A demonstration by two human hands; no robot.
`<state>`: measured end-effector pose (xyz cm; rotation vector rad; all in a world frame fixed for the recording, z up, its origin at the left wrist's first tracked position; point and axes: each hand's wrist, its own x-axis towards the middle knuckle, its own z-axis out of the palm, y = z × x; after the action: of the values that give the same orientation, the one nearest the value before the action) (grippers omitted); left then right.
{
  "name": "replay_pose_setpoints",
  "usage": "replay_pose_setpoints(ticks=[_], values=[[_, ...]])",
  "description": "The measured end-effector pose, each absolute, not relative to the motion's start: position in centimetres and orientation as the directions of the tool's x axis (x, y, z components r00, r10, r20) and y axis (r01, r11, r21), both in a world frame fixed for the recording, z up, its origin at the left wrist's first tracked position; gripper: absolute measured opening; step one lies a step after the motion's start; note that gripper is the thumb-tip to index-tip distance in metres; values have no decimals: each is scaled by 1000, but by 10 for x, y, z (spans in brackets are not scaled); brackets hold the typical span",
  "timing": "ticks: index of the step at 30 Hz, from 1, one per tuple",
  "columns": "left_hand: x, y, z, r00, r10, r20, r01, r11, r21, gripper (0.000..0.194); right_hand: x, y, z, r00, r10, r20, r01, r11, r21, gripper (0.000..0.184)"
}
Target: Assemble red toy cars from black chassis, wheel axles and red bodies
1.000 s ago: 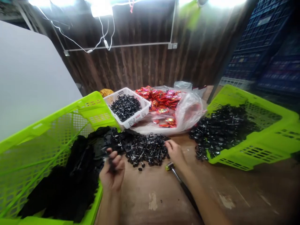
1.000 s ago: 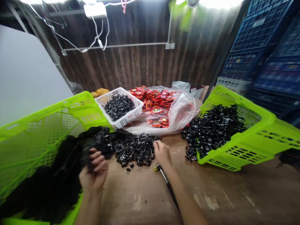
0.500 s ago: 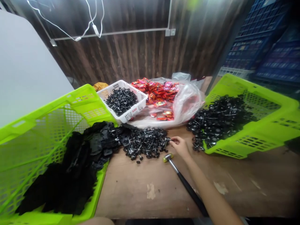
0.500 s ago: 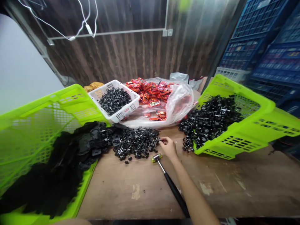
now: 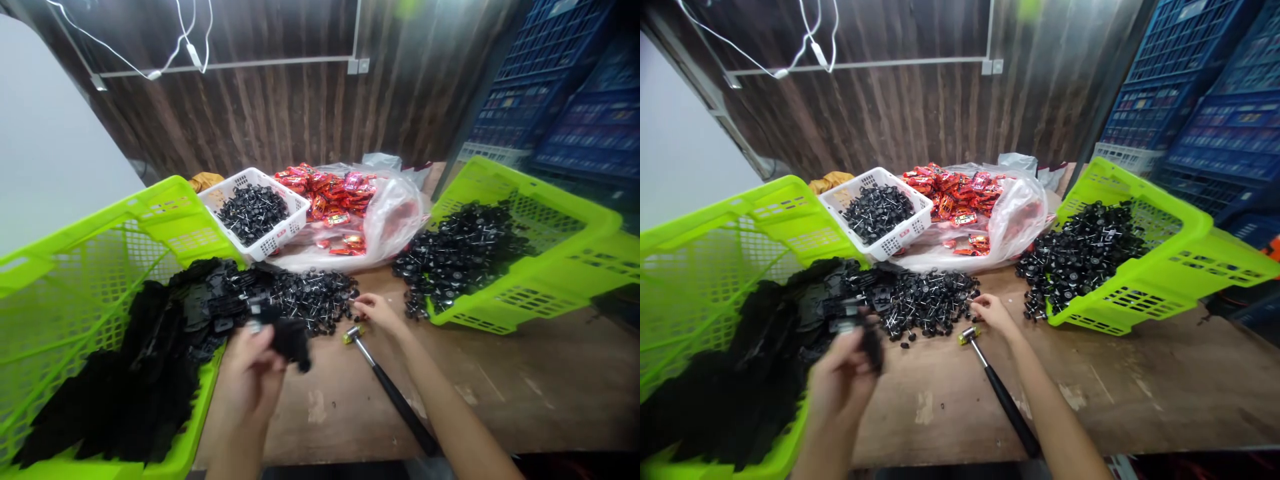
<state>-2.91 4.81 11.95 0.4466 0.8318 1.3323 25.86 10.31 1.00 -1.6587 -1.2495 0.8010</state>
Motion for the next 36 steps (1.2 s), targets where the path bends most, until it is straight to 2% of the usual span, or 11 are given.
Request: replay_pose_setpoints(ticks=[2,5,8,10,12,14,19,21,24,27,36], values=[[7,61,96,97,940,-328,-602,318,732,41,252,101,9,259,965,50,475,-82,-876,10],[33,70,55,55,929,-367,-542,337,770,49,242,94,9,230,965,123,580,-34,-814,6],[36,77,25,-17,940,-340,-487,289,824,55,237,86,11,242,949,202,633,3,-774,8],[35,80,14,-72,957,-280,-432,223,874,57,237,85,15,278,925,260,644,21,-764,17],[36,81,10,-94,970,-224,-380,173,909,56,239,86,21,303,899,316,641,53,-766,27],[38,80,10,-75,975,-207,-363,167,917,54,239,89,30,318,872,371,629,99,-771,29],[38,75,11,-131,985,-113,-333,63,941,54,215,80,54,372,799,472,602,179,-778,14],[36,74,11,-142,985,-98,-324,47,945,55,197,65,57,289,811,509,603,259,-755,12],[35,71,13,-109,986,-124,-350,79,933,57,169,38,48,69,831,552,629,393,-671,18],[37,67,16,-88,988,-123,-353,84,932,59,153,21,33,54,824,564,678,384,-626,26],[35,68,18,-103,983,-150,-394,98,914,59,147,15,29,24,858,513,683,360,-635,25]])
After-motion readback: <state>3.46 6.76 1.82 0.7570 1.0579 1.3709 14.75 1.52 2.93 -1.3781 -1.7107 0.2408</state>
